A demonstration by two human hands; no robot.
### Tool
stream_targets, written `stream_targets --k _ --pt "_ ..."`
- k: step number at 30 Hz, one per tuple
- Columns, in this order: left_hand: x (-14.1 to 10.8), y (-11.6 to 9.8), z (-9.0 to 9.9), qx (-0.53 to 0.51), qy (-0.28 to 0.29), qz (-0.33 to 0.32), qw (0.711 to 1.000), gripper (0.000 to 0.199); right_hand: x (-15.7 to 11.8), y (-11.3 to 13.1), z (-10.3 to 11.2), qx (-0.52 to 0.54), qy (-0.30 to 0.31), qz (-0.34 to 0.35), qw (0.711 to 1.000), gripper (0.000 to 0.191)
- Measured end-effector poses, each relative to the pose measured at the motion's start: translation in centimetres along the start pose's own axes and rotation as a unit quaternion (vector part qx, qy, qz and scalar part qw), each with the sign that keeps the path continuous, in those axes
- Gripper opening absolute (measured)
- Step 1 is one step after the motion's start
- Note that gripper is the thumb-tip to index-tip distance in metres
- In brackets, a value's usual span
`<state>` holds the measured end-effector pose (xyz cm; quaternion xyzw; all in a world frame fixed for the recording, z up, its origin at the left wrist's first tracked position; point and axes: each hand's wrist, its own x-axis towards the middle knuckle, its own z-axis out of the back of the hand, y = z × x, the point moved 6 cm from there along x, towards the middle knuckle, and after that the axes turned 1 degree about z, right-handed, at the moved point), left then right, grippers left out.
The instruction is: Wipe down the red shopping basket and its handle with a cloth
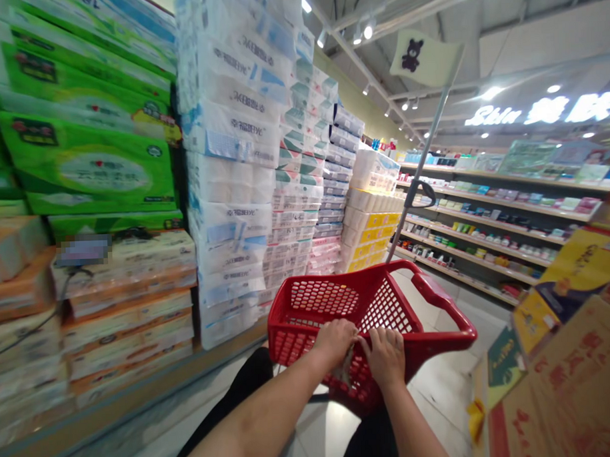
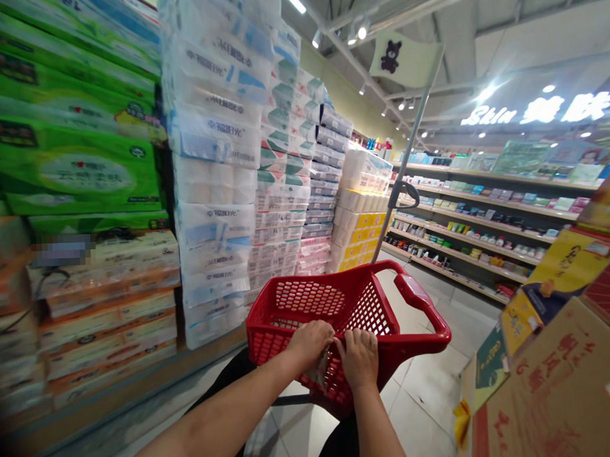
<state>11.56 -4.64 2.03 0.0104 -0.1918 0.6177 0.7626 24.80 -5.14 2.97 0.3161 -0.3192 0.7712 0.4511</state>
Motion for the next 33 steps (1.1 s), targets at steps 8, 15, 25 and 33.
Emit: stream_targets --k 8,15,25,33 --pt "-1.5 2.7 0.2 0.056 -0.029 -0.016 0.998 0.025 0.0 0.0 0.2 0.014 -0.005 -0.002 1.000 0.030" --pt "-4.9 9.8 1.0 0.083 -0.075 0.027 0.993 0.027 -0.1 -0.1 -0.2 0.019 -0.004 -0.004 1.000 0.030" --pt "-5.9 12.9 0.5 0.102 -0.090 0.076 0.988 0.025 -0.1 -0.1 -0.1 0.024 -0.011 -0.008 1.000 0.031" --pt "-3.9 9.0 0.3 0.104 -0.057 0.041 0.992 0.028 0.0 -0.1 -0.2 0.013 0.001 -0.014 1.000 0.030"
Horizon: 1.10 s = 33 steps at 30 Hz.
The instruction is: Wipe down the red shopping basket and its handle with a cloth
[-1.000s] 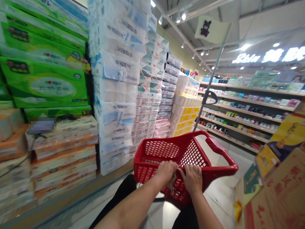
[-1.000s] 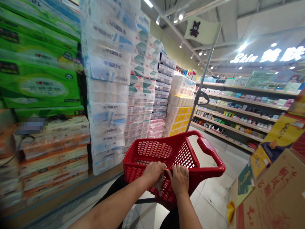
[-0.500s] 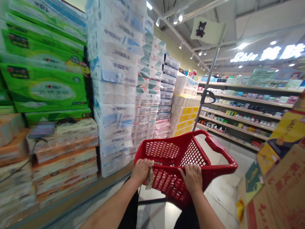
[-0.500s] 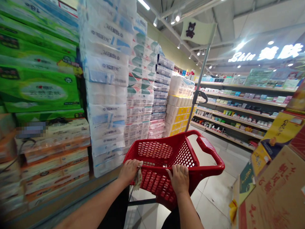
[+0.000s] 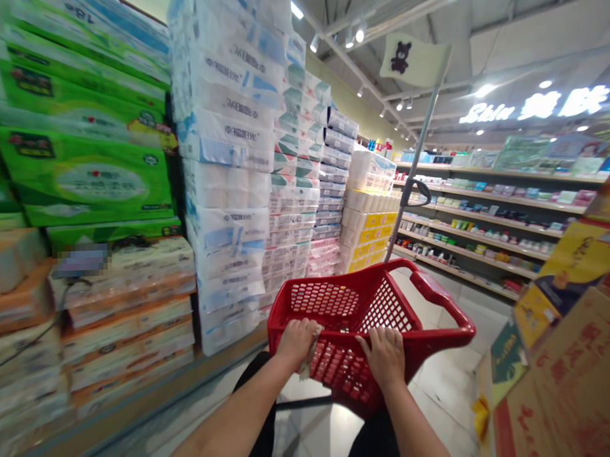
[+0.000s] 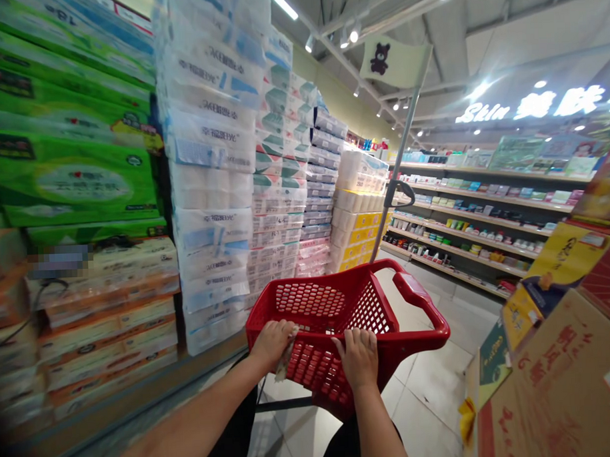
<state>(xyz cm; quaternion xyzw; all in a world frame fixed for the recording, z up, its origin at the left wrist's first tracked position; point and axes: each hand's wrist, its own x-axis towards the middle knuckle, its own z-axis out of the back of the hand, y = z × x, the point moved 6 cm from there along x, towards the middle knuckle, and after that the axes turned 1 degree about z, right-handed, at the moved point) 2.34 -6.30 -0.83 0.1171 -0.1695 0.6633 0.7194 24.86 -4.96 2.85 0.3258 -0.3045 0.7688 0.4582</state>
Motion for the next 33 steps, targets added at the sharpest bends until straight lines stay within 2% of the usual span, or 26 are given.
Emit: stream_targets --k 8,12,14,17,28,30,33 --pt "2.5 -7.4 0.4 -0.028 0.043 -0.069 0.996 0.024 0.0 0.0 0.1 -0.002 0.006 0.003 1.000 0.029" --pt "2.6 -8.6 0.6 -0.045 0.038 -0.078 0.995 0.022 0.0 0.1 0.2 -0.004 0.007 0.004 1.000 0.028" --pt "2.3 -8.1 0.7 -0.050 0.031 -0.076 0.995 0.024 0.0 0.1 0.1 -0.005 0.007 0.004 1.000 0.028" --pt "1.6 -6.3 0.5 -0.038 0.025 -0.067 0.997 0.025 -0.1 0.1 0.1 -0.005 0.007 0.004 1.000 0.029" --pt "-2.2 4.0 0.3 0.018 -0.021 0.027 0.999 0.029 -0.1 0.0 -0.1 -0.001 0.000 0.003 1.000 0.031" --pt "-2.5 5.1 0.3 0.023 -0.023 0.044 0.998 0.029 -0.1 0.0 0.0 -0.001 0.001 0.003 1.000 0.031" --pt "-2.7 5.6 0.2 0.018 -0.020 0.058 0.998 0.028 -0.1 0.0 0.0 0.002 0.006 0.004 1.000 0.030"
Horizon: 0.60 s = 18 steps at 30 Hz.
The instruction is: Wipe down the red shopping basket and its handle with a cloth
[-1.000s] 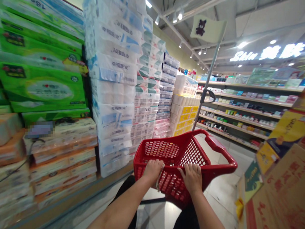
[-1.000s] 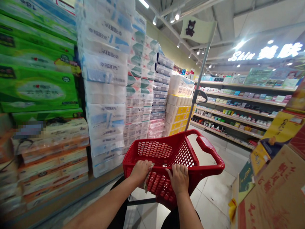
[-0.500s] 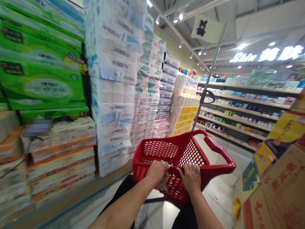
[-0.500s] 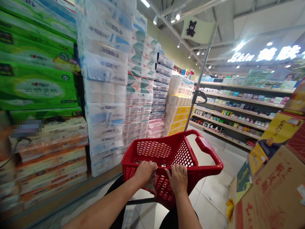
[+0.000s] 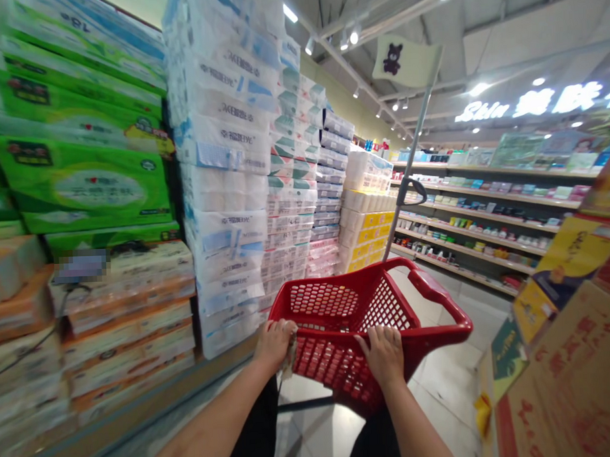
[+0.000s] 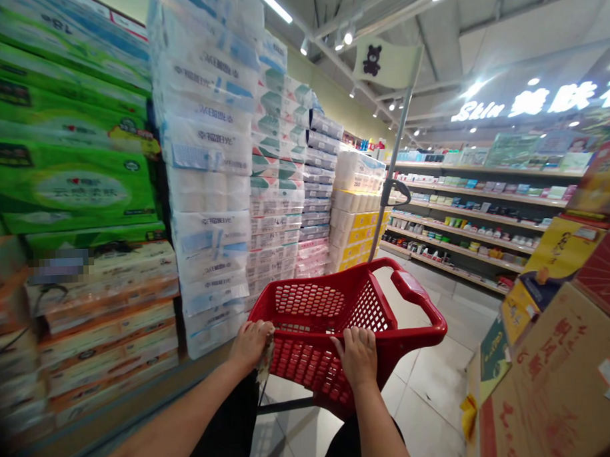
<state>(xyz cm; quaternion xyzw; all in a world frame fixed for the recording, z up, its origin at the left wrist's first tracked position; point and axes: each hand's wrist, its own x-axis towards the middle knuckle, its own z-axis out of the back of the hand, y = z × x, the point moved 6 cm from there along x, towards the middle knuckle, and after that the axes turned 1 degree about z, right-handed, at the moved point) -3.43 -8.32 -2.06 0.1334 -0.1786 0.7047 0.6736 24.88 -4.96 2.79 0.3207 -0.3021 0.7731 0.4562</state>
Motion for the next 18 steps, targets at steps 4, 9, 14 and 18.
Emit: stream_targets --k 4,9,14,18 --pt "0.1 -0.3 -0.1 -0.004 0.001 0.011 1.000 0.027 0.1 -0.1 0.0 0.002 0.005 -0.003 1.000 0.030" --pt "0.3 -1.2 0.0 0.002 -0.016 -0.001 1.000 0.028 0.1 -0.1 0.0 0.003 0.007 -0.008 1.000 0.029" --pt "1.0 -4.1 -0.1 0.002 0.003 -0.026 1.000 0.032 0.1 -0.1 0.0 0.008 0.009 -0.011 1.000 0.030" --pt "1.8 -7.5 0.0 -0.009 0.008 -0.055 0.998 0.031 0.1 -0.1 0.2 0.007 0.004 -0.012 1.000 0.030"
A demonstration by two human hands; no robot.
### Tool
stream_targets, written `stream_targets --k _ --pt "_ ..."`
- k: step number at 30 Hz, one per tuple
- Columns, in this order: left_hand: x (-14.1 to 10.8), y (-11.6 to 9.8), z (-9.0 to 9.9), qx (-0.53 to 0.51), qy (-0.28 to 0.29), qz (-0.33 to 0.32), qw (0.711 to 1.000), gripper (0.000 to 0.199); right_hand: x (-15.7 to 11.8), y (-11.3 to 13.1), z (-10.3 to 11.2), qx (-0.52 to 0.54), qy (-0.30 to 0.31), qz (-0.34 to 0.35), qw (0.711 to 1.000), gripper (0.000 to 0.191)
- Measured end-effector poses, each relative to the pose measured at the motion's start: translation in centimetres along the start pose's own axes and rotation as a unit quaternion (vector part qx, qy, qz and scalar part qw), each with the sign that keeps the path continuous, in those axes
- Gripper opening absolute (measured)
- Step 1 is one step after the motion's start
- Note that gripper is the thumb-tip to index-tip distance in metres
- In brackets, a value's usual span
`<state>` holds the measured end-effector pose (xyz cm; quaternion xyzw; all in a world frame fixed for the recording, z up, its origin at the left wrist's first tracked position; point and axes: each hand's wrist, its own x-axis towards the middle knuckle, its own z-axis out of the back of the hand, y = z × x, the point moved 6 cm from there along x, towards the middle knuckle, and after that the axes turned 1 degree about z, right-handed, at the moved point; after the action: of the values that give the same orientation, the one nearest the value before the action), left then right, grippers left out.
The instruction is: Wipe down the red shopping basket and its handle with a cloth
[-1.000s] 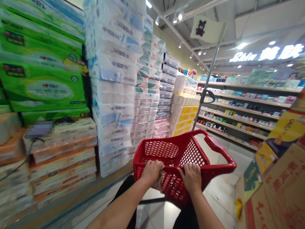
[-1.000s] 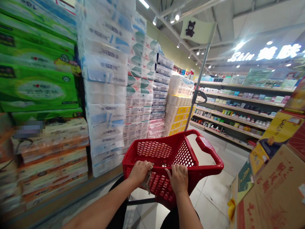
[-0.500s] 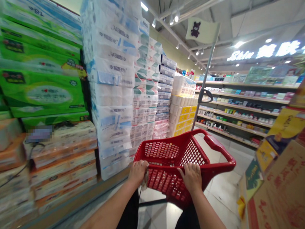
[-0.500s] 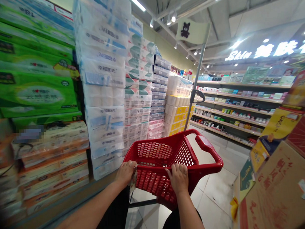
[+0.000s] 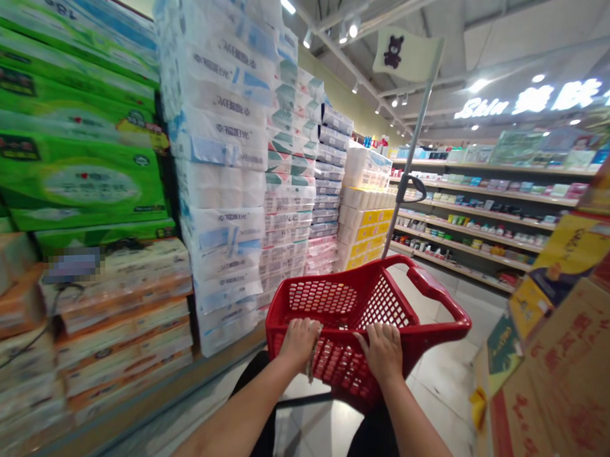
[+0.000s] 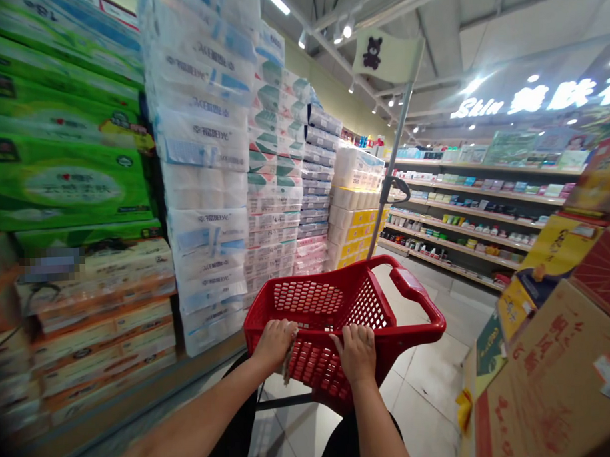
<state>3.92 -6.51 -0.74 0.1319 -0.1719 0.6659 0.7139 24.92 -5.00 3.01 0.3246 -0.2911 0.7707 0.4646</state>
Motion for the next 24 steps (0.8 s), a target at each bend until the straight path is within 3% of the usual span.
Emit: stream_targets --k 5,9,13,20,24 --pt "0.5 -2.6 0.6 -0.013 0.010 -0.027 1.000 0.029 0.0 0.2 0.2 -0.004 0.001 0.006 1.000 0.029" --pt "-0.1 -2.1 0.6 -0.015 0.013 -0.032 0.999 0.030 0.0 0.2 0.3 -0.005 -0.009 0.007 1.000 0.028" --pt "-0.9 0.4 0.3 -0.009 -0.005 -0.022 1.000 0.033 -0.1 0.2 0.2 -0.007 -0.008 0.007 1.000 0.029" --pt "-3.0 6.9 0.3 0.003 -0.002 0.046 0.999 0.034 -0.1 0.2 0.2 -0.008 -0.009 0.010 1.000 0.031" --pt "-3.7 8.4 0.5 0.002 -0.016 0.067 0.998 0.033 -0.1 0.2 0.3 -0.003 -0.018 0.007 1.000 0.031"
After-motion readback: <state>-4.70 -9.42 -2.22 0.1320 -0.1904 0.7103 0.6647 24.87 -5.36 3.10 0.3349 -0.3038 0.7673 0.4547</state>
